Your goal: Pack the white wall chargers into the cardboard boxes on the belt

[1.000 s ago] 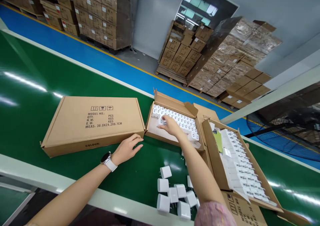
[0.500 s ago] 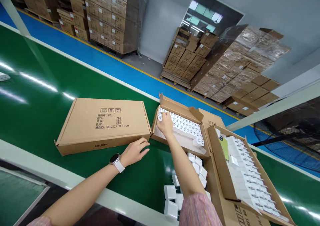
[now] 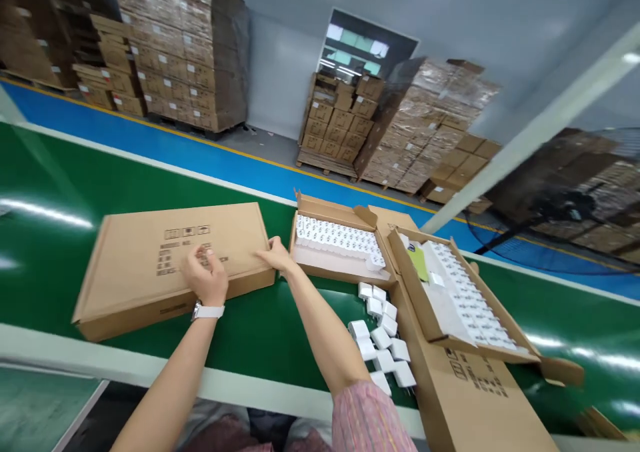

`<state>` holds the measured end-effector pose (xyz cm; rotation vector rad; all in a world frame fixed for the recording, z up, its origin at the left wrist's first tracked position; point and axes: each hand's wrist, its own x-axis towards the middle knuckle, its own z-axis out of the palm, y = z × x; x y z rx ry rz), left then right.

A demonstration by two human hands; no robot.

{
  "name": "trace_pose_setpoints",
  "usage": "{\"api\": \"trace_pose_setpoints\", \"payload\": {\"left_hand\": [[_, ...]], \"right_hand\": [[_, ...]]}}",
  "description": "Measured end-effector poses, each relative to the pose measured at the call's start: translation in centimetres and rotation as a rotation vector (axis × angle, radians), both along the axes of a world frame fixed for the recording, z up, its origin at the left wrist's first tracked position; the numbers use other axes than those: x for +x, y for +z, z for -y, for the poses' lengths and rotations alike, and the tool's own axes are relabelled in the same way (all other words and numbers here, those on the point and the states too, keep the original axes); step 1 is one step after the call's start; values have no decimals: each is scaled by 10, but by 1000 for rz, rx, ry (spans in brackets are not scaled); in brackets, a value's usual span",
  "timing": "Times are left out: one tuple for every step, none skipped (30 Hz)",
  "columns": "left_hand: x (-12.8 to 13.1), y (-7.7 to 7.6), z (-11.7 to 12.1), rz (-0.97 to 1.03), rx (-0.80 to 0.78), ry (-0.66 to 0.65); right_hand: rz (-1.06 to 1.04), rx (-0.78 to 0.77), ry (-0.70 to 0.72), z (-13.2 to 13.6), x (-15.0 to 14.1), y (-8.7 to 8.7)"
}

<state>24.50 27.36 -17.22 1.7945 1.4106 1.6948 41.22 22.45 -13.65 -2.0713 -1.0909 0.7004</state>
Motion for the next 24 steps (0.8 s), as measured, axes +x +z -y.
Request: {"api": "trace_pose_setpoints", "payload": {"left_hand": [[1,-1,0,22,1,-7],[2,-2,0,39,-1,-19],[4,-3,0,52,-7,-36],[6,-4,-1,63,-19,-54],[8,-4,-1,72,-36,-71],[9,-5,-1,80,-57,-87],[9,-5,-1,88,-80,-99],[8,-6,0,97,-106,-109],[7,-6,1,109,-131,-116],[5,-7,3,125,-155,-120],[3,-8,5,147,-177,-122],[0,-8,7,171,-195,-125],[-2,-9,10,194,-211,-128],[-4,-9,14,213,-223,-134],[-5,-10,17,229,-231,-140],[-6,-10,21,241,-235,-144],[-7,-10,25,251,-235,-147],[-8,-11,28,260,-232,-146],[-9,-12,32,267,-226,-145],[-10,-14,35,273,-214,-147],[-12,-16,38,276,-197,-151],[-14,-19,41,273,-174,-156],[-17,-21,43,263,-141,-159],[-20,-24,45,242,-99,-164]], "right_hand": [[-51,27,17,-1,-8,-1],[-113,54,13,-3,-15,-3],[-192,87,-14,-7,-22,-5],[-257,111,-79,-12,-26,-8],[-305,126,-152,-17,-29,-11],[-333,131,-226,-22,-29,-13],[-340,126,-282,-26,-28,-15],[-342,118,-308,-28,-25,-16],[-348,112,-312,-30,-21,-17],[-364,107,-306,-31,-17,-18],[-386,102,-293,-30,-12,-18],[-412,98,-273,-29,-8,-18],[-443,94,-249,-28,-5,-18],[-476,92,-223,-25,-2,-18],[-509,92,-196,-21,0,-19],[-539,96,-172,-17,0,-19],[-565,104,-150,-12,0,-19],[-588,116,-134,-6,-2,-19],[-608,133,-122,1,-4,-19],[-628,154,-114,7,-6,-19],[-648,177,-109,14,-9,-20],[-670,204,-106,19,-13,-21],[-691,233,-108,24,-17,-22],[-710,262,-117,28,-22,-22]]}}
